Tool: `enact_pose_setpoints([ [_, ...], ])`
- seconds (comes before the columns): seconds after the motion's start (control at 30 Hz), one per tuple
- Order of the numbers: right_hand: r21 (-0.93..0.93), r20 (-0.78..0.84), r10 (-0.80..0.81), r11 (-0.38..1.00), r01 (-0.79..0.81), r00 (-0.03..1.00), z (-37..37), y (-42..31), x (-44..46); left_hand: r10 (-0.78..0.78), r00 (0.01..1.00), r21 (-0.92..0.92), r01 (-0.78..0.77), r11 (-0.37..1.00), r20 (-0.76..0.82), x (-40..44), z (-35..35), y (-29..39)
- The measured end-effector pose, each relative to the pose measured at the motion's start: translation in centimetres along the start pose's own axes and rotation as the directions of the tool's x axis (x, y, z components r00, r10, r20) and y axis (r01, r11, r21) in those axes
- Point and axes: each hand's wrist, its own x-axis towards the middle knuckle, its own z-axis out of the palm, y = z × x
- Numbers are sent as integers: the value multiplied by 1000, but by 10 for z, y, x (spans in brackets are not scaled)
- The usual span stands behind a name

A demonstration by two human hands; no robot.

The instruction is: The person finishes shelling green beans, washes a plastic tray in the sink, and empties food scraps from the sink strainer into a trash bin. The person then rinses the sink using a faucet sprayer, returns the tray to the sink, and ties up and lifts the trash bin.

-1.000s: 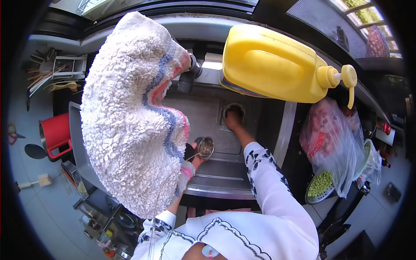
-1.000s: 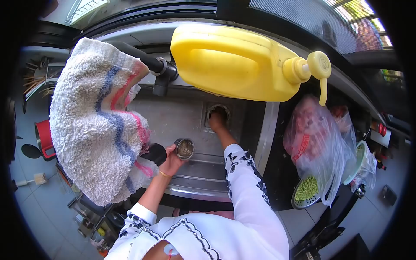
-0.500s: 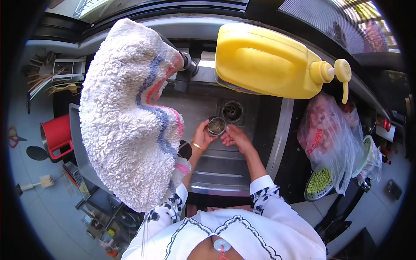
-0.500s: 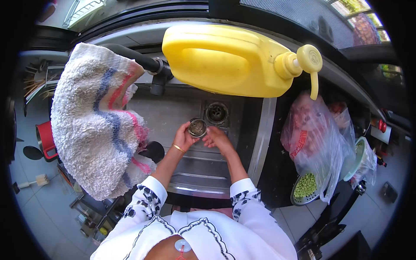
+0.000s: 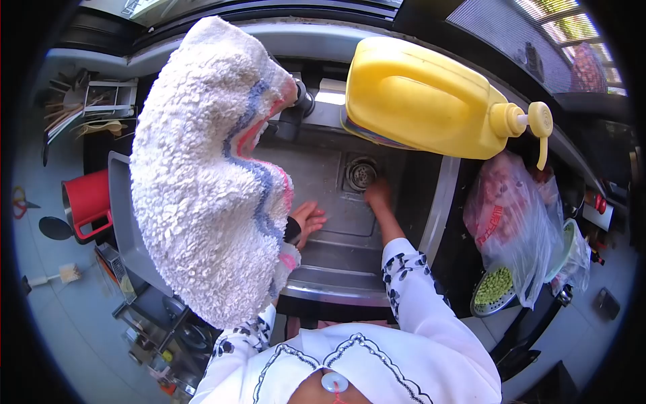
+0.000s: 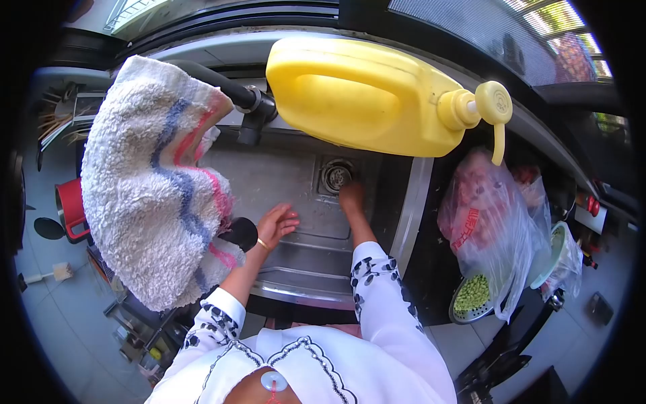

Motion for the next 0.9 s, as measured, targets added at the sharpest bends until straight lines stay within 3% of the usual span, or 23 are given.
enact_pose_setpoints([
  [0.03, -123, 31, -48, 991, 51, 998, -1, 1, 0, -7, 1000, 19, 8, 1000, -27, -6, -5, -2],
  [0.07, -124, 29, -51, 991, 55, 998, 0, -2, 0, -13, 999, 38, 15, 999, -53, -11, -9, -3],
  [0.13, 217, -62, 66, 975, -51, 996, 15, 6, 7, -6, 996, 86, 14, 996, -87, -18, -17, -6],
  [0.17, 217, -65, 62, 975, -47, 996, 17, 8, 8, -1, 993, 135, 18, 991, -119, -22, -22, -8],
  [0.2, 178, -89, 54, 983, -37, 995, 13, 4, 5, -13, 1000, -12, 13, 1000, 13, -27, -36, -7],
  [0.27, 135, -114, 38, 991, -22, 993, 7, -2, -5, 44, 999, -4, -44, 999, -19, -32, -46, -18],
  [0.3, 58, -181, -55, 996, 67, 982, -2, -11, -17, 96, 994, 9, -96, 995, -52, -40, -47, -20],
  [0.33, -24, -241, -154, 988, 153, 958, -10, -20, -27, 188, 982, -25, -189, 982, -28, 10, -121, -73],
  [0.37, -24, -242, -166, 986, 165, 956, -13, -27, -33, 199, 980, -28, -200, 979, -32, -2, -113, -60],
  [0.43, 130, -291, -230, 952, 277, 928, -18, -43, -42, 114, 993, -97, -116, 989, -25, -37, -86, -20],
  [0.47, 131, -291, -245, 947, 292, 925, -22, -53, -46, 452, 892, 7, -452, 892, 9, -26, -98, -33],
  [0.5, 264, -225, -245, 916, 301, 943, -31, -67, -51, 465, 885, 6, -465, 885, 1, -41, -89, -19],
  [0.53, 392, -156, -253, 872, 295, 955, -42, -82, -59, 450, 885, -47, -458, 888, -121, -68, -62, 10],
  [0.57, 392, -155, -266, 867, 307, 951, -58, -100, -71, 420, 875, -103, -453, 885, -240, -95, -38, 35],
  [0.63, 635, -210, -374, 650, 417, 903, -96, -140, -101, 489, 832, -89, -525, 846, -262, -116, -28, 57],
  [0.7, 493, -495, -564, 444, 748, 661, -128, -179, -126, 557, 806, 151, -536, 831, -201, -117, -39, 66],
  [0.73, 445, -445, -631, 459, 769, 635, -143, -196, -135, 527, 826, 150, -505, 850, -203, -134, -28, 76],
  [0.77, 570, -366, -692, 362, 738, 622, -146, -207, -131, 526, 823, 144, -506, 850, -215, -135, -30, 78],
  [0.9, 589, -223, -800, 345, 731, 557, -131, -237, -105, 489, 860, 148, -470, 870, -145, -141, -38, 74],
])
